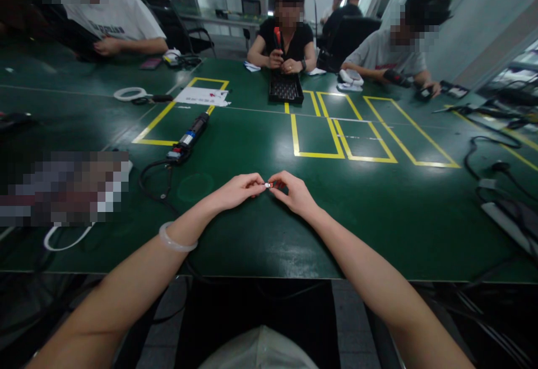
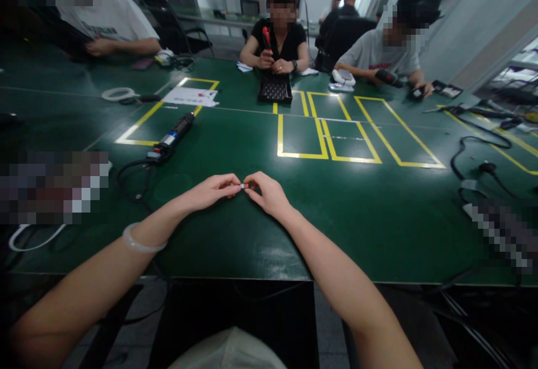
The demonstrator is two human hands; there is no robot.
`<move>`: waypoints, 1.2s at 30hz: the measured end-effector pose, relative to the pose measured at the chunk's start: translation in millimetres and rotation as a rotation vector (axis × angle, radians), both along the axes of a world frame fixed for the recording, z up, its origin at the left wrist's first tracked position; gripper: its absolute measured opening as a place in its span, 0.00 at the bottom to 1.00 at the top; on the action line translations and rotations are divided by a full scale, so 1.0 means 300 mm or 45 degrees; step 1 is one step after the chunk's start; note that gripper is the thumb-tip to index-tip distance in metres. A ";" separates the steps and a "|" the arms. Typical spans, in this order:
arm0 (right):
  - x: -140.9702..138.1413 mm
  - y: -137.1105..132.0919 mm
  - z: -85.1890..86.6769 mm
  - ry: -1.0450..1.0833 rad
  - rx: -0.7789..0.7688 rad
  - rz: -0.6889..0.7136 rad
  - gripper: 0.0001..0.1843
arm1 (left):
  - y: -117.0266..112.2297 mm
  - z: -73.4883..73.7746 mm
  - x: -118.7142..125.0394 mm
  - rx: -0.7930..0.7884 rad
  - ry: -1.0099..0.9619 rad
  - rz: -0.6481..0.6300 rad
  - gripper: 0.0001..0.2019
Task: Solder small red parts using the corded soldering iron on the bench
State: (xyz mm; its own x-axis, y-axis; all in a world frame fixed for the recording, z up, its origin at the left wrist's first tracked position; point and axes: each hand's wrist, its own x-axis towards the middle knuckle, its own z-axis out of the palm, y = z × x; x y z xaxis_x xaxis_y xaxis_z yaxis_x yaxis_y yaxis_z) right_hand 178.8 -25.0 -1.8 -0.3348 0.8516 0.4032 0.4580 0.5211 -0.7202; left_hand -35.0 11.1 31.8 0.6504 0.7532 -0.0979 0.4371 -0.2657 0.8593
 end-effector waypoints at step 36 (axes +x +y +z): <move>0.011 0.013 -0.023 -0.038 -0.120 -0.034 0.06 | 0.197 -0.005 -0.346 0.447 0.921 0.878 0.33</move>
